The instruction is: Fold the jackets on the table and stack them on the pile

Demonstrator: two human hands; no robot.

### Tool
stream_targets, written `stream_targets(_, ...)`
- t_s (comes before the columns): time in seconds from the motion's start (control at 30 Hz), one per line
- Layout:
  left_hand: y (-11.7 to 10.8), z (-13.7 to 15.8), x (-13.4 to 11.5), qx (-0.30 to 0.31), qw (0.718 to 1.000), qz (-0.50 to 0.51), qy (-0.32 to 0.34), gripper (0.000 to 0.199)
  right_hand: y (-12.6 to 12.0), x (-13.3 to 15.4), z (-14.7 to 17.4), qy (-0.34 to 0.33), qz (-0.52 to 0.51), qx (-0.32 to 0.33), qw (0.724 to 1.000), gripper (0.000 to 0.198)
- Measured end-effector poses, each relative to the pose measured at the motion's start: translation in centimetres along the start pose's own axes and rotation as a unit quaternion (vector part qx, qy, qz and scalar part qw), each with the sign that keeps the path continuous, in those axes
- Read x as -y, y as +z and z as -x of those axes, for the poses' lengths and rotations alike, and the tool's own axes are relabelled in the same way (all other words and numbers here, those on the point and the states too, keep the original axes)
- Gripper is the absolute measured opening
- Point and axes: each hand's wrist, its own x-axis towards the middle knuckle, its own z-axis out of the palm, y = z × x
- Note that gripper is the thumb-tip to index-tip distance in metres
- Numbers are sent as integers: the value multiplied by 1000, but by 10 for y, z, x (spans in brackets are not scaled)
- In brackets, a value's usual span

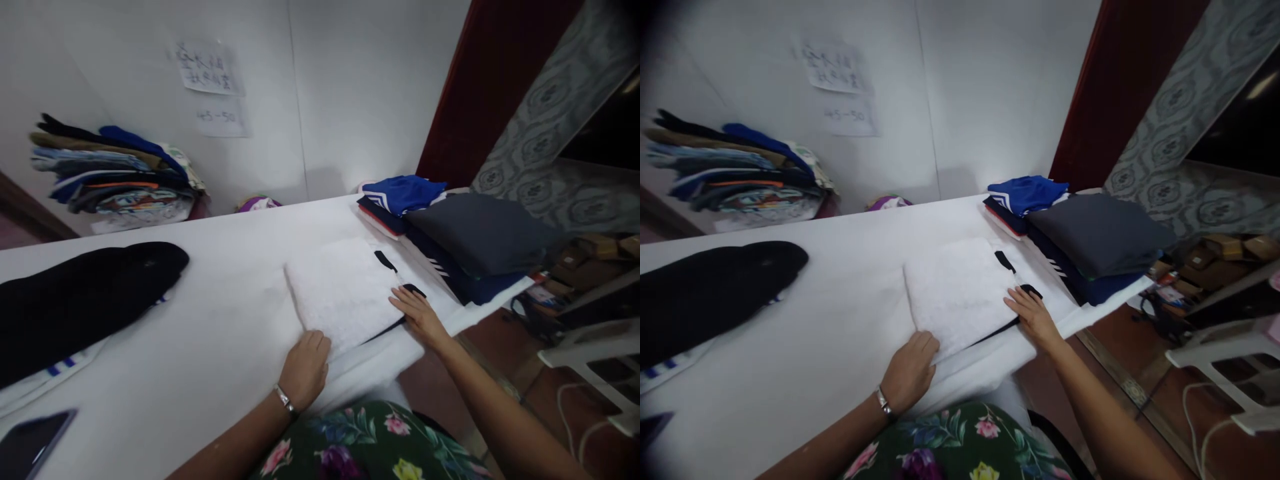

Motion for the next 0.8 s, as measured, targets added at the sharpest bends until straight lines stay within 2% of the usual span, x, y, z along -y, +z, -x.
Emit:
stream_targets(0.1, -3, 3, 1, 8, 1000, 26, -11, 22, 7, -6, 6, -1, -10, -14, 1000, 64)
stream_targets(0.23, -16, 3, 17, 30, 987, 156, 15, 11, 0, 2, 6, 3, -6, -13, 1000, 69)
stream_targets(0.3, -25, -4, 35, -1, 977, 212, 2, 12, -10, 18, 3, -5, 5, -39, 999, 69)
stream_targets(0.4, -34, -30, 73, -105, 960, 245, -80, 15, -25, 56, -7, -60, -14, -71, 996, 65)
stream_targets(0.5, -34, -70, 116, -181, 916, 295, -203, 19, -35, 97, -23, -146, -58, -33, 987, 61)
stream_targets(0.57, -29, -97, 139, -194, 901, 305, -240, 25, -36, 116, -35, -184, -76, -2, 980, 59)
stream_targets(0.67, -20, -128, 159, -184, 893, 317, -262, 29, -27, 128, -50, -180, -82, 38, 979, 58)
stream_targets(0.8, -16, -145, 170, -154, 889, 330, -277, 27, -1, 124, -53, -147, -63, 90, 983, 61)
